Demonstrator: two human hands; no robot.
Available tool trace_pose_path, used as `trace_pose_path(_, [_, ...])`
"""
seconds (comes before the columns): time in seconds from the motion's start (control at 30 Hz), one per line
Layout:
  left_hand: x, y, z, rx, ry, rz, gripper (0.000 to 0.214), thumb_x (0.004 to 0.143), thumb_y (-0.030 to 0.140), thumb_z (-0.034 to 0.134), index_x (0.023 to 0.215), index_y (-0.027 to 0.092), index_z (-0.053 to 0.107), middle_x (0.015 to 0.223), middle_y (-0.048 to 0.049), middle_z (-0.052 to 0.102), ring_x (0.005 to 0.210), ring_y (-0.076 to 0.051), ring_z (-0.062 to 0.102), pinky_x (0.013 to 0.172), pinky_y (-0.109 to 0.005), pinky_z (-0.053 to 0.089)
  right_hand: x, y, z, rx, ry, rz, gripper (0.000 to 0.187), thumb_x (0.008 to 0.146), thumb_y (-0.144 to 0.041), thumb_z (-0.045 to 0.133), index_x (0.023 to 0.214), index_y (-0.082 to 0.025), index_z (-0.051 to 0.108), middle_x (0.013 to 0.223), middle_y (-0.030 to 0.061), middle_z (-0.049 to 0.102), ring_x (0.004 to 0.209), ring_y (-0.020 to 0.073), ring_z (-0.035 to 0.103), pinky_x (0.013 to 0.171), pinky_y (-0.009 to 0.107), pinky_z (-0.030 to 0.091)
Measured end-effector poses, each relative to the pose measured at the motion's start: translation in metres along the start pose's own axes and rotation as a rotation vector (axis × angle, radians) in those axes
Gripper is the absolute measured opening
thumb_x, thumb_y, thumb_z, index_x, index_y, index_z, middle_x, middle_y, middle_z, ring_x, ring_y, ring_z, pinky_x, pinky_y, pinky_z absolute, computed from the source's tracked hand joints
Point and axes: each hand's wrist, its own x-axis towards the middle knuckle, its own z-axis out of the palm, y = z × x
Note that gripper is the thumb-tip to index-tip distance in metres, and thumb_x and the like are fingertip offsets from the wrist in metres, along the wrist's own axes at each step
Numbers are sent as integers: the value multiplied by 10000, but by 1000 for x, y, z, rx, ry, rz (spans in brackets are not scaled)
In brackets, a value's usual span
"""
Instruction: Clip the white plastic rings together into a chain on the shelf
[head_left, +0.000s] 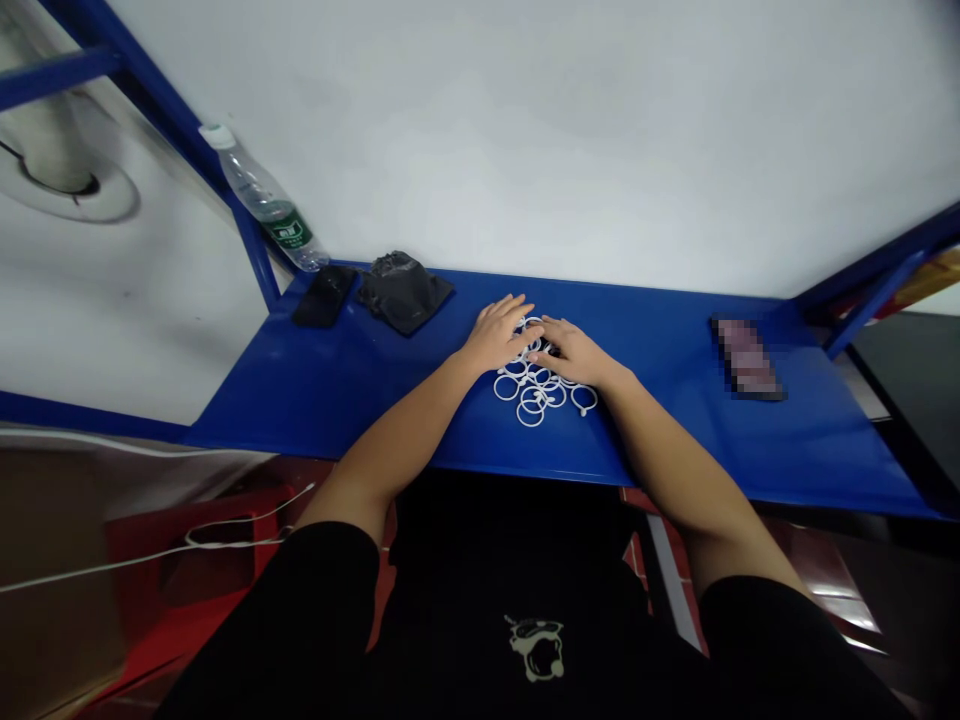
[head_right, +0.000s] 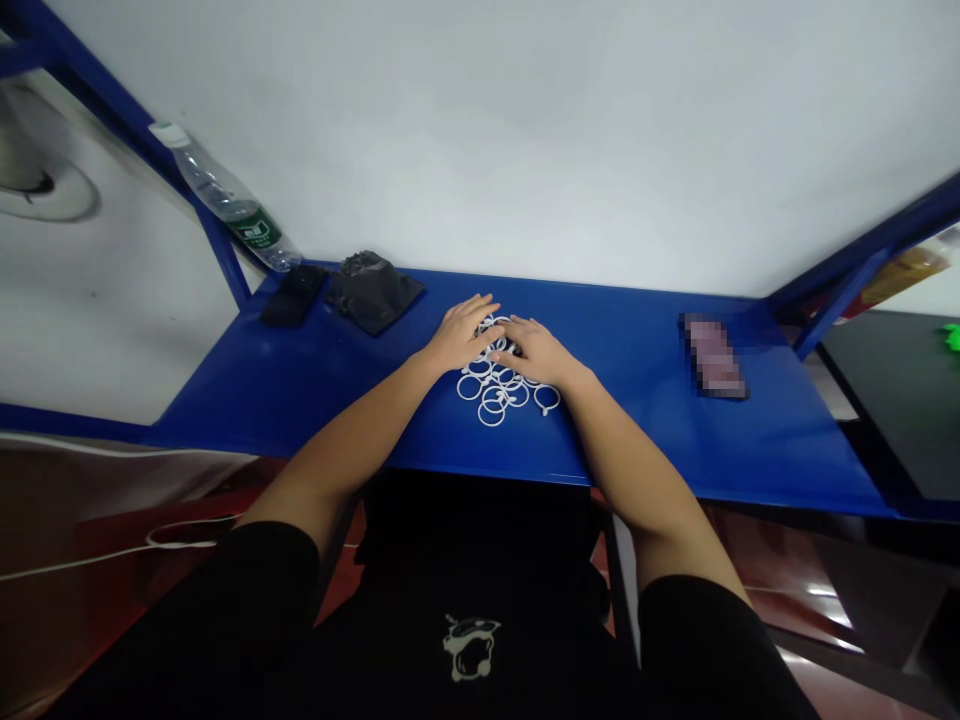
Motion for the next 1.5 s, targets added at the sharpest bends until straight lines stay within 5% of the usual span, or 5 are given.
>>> trace_pose_path(0.13, [-2,3,1,-13,-118,27,479,1123,590,597,1341,209,789,1395,-145,792,1368,-339,701,1206,-560,524,5,-11,-3,58,-40,-92,621,1072,-769,557,1349,-246,744,1371,152,807,1318,346,741,1154,612,564])
trace_pose_path(0.43, [-1,14,-6,-33,-64,75,440,1149,570,561,1116,225,831,1082,-86,842,1003,-256,753,975,-433,592,7,-13,-12,15,67,-47,571,1135,-689,450,1125,-229,788,971,92,827,893,262,737,868,431,582])
trace_pose_path(0.87, [0,38,-26,-76,-216,-46,394,1184,467,518,1248,224,821,1234,-83,839,1142,-247,772,1017,-369,588,6,-13,-22,-111,42,184,386,1113,-392,519,1191,-214,853,1128,117,871,1026,324,760,1013,480,543])
trace_pose_path(1.13, [0,37,-25,-69,-199,-34,328,1169,362,530,1181,227,829,1166,-73,851,1055,-225,781,933,-342,582,4,-9,-20,-177,92,338,302,1045,-401,649,1185,-227,851,1128,117,861,1034,334,732,988,489,540])
trace_pose_path(1.5, [-1,40,-25,-33,-50,-159,266,1143,346,616,1203,226,845,1118,-78,870,1013,-241,805,898,-349,594,8,-19,-18,-203,65,474,151,920,-302,685,860,-237,808,974,83,812,917,278,683,860,408,486])
